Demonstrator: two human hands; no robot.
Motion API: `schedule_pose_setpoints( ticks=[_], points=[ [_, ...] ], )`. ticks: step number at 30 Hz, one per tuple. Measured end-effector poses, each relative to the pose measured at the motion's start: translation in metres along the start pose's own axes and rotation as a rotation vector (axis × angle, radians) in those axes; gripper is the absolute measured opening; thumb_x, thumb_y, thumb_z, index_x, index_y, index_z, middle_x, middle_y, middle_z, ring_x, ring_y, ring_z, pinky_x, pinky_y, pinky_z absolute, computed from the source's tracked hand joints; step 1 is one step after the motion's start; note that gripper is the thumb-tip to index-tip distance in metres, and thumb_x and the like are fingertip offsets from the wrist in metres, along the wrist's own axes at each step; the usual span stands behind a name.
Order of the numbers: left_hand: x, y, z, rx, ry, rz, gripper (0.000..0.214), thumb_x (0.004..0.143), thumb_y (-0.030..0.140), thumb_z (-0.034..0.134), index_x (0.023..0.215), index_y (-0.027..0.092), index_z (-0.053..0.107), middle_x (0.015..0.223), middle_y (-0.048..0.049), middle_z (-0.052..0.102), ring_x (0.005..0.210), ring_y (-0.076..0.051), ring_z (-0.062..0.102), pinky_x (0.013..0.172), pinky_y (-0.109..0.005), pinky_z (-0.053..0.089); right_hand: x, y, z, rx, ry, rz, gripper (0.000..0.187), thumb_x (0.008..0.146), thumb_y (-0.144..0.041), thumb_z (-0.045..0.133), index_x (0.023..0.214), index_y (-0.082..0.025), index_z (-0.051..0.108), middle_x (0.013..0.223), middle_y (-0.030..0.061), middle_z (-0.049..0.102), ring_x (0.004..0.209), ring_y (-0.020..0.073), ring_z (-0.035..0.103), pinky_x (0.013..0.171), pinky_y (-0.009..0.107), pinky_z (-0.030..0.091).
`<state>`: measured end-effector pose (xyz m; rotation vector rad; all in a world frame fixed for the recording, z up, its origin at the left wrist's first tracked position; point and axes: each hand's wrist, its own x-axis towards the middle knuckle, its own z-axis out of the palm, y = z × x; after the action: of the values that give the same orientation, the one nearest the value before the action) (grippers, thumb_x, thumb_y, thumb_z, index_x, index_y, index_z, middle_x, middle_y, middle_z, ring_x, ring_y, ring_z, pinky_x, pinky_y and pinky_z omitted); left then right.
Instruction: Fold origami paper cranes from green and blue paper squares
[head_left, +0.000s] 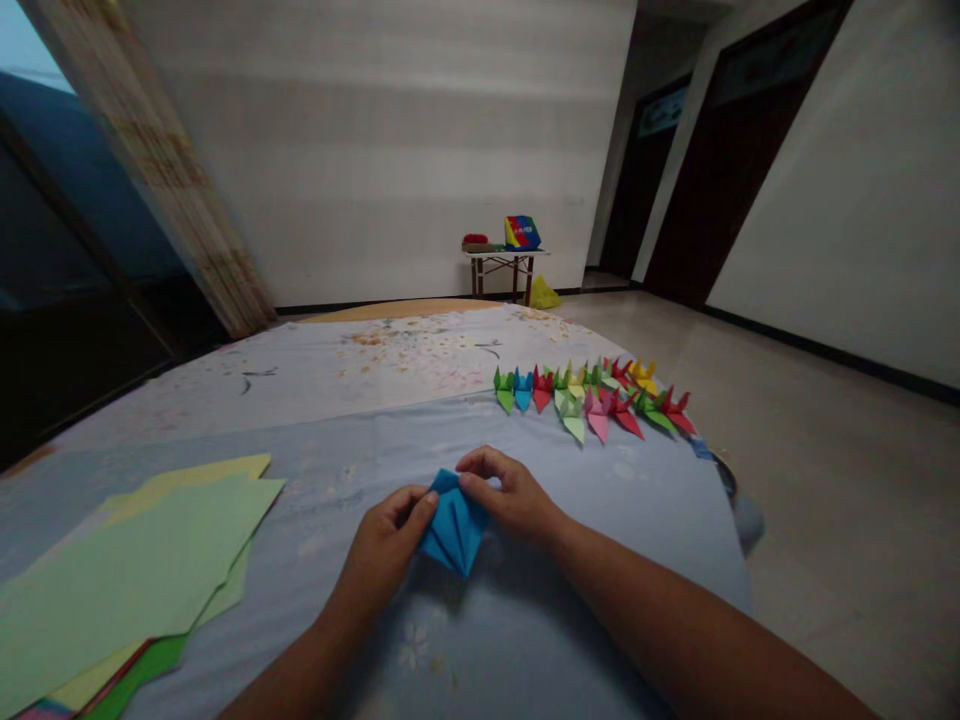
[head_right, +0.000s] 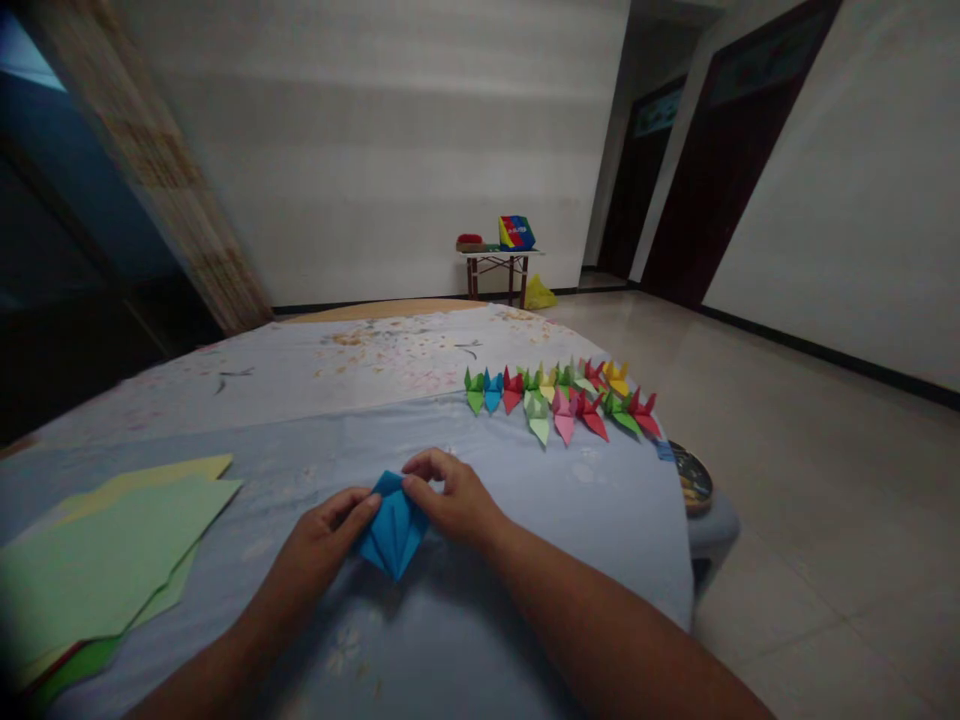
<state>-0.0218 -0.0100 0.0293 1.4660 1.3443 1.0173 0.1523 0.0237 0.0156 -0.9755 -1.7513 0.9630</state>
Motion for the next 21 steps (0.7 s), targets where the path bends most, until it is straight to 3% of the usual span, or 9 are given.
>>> schedule_pose_setpoints(
  ticks=[3,6,9,13,18,21],
  points=[
    [0.005,0.002,0.002,-0.031,0.020,0.025,0.032,0.074,0.044,0.058,0.084,0.016,0.069,0.069,-0.0008,0.066,0.069,-0.018,0.059,0.064,-0.025,0.045,-0.003,-0.005,0.003,-0.150,0.097,-0.066,0.030,0.075,-0.036,0.064,0.098,-0.019,0.055,0.090,0.0035,0.059,0.089,0.0168,0.054,0.083,0.032,0.041],
    [0.010,0.008,0.005,-0.029,0.019,0.060,0.028,0.073,0.042,0.060,0.081,0.017,0.069,0.071,-0.0017,0.067,0.073,-0.019,0.060,0.068,-0.026,0.045,-0.005,-0.008,0.005,-0.264,0.130,-0.052,0.042,0.069,-0.042,0.069,0.100,-0.018,0.054,0.094,0.0065,0.057,0.091,0.0195,0.053,0.081,0.033,0.043],
    [0.013,0.013,0.007,-0.035,0.040,0.049,0.028,0.072,0.042,0.061,0.080,0.017,0.069,0.071,-0.0021,0.067,0.071,-0.019,0.059,0.067,-0.027,0.045,-0.005,-0.007,0.005,-0.321,0.130,-0.047,0.037,0.072,-0.040,0.067,0.099,-0.017,0.056,0.092,0.0073,0.057,0.090,0.0204,0.052,0.080,0.034,0.043],
    [0.018,0.009,0.010,-0.130,0.056,-0.018,0.030,0.073,0.045,0.060,0.082,0.016,0.066,0.071,-0.0011,0.063,0.066,-0.016,0.055,0.065,-0.025,0.043,-0.003,-0.002,0.001,-0.277,0.142,-0.112,0.028,0.078,-0.032,0.061,0.102,-0.018,0.059,0.093,0.0067,0.061,0.091,0.0191,0.053,0.083,0.034,0.043],
    [0.022,-0.002,0.018,-0.333,0.066,-0.098,0.032,0.073,0.049,0.058,0.078,0.018,0.058,0.063,0.0037,0.053,0.056,-0.013,0.049,0.055,-0.023,0.041,-0.002,0.001,-0.004,-0.201,0.086,-0.172,0.031,0.082,-0.031,0.055,0.111,-0.021,0.059,0.097,0.0059,0.065,0.089,0.0175,0.056,0.083,0.034,0.043],
    [0.023,-0.002,0.019,-0.272,0.115,-0.077,0.028,0.073,0.047,0.057,0.073,0.019,0.057,0.065,0.0026,0.055,0.061,-0.015,0.051,0.060,-0.025,0.043,-0.002,0.001,-0.004,-0.155,0.024,-0.157,0.032,0.084,-0.031,0.052,0.114,-0.021,0.059,0.100,0.0058,0.066,0.090,0.0172,0.057,0.084,0.033,0.044]
  ],
)
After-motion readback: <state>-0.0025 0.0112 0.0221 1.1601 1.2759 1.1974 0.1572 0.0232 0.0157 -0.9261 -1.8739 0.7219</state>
